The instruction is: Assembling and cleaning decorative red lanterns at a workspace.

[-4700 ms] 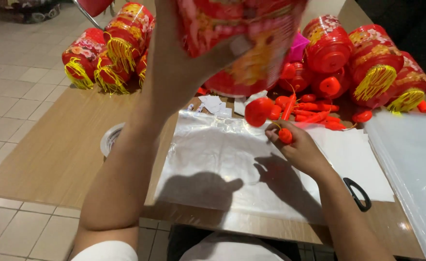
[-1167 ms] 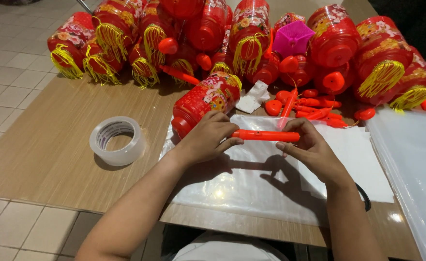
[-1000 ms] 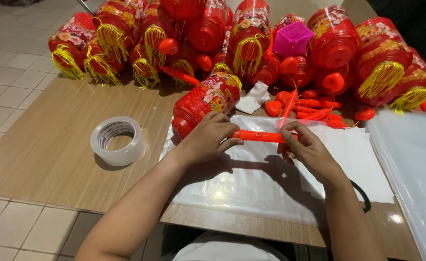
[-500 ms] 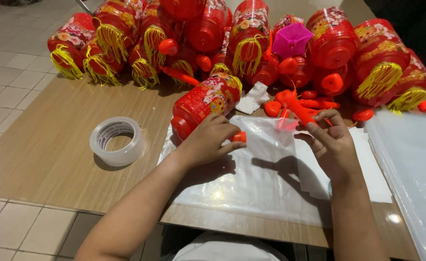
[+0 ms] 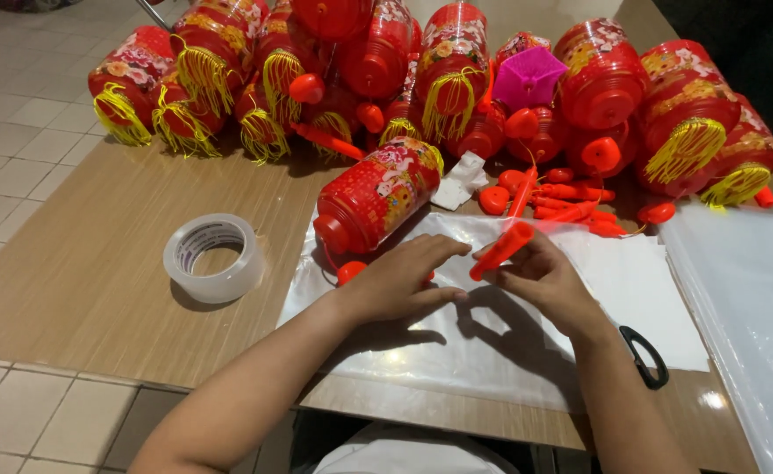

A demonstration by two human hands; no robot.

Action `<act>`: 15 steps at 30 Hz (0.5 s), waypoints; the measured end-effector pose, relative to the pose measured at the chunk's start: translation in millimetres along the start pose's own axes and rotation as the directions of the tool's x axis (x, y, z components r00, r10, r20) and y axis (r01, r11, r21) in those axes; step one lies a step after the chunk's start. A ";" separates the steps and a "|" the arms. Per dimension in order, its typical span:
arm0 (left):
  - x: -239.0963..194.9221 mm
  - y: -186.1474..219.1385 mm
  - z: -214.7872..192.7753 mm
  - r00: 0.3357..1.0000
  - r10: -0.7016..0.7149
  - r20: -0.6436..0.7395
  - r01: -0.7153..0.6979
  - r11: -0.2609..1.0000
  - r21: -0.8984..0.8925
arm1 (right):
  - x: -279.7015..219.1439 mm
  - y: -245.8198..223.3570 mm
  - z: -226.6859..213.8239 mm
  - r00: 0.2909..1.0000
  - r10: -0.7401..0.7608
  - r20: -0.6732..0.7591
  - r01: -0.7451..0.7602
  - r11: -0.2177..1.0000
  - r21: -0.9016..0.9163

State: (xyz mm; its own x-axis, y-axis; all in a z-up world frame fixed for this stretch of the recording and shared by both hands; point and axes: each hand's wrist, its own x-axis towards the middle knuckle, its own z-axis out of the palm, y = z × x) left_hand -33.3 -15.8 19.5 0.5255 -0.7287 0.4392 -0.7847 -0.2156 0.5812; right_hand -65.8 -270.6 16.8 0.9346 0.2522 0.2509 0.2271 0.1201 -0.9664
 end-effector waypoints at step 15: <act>-10.4 -70.6 -53.3 0.412 0.230 -0.882 -0.229 0.963 0.144 | 63.9 -18.0 92.0 0.941 -0.263 0.212 0.336 0.650 -0.682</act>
State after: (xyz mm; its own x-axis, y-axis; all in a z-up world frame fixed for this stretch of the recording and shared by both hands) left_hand 34.1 41.6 10.4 0.3257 0.2238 0.9186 -0.9231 -0.1348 0.3602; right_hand -35.4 -168.3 55.3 0.7616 0.4097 0.5021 0.6480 -0.4924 -0.5811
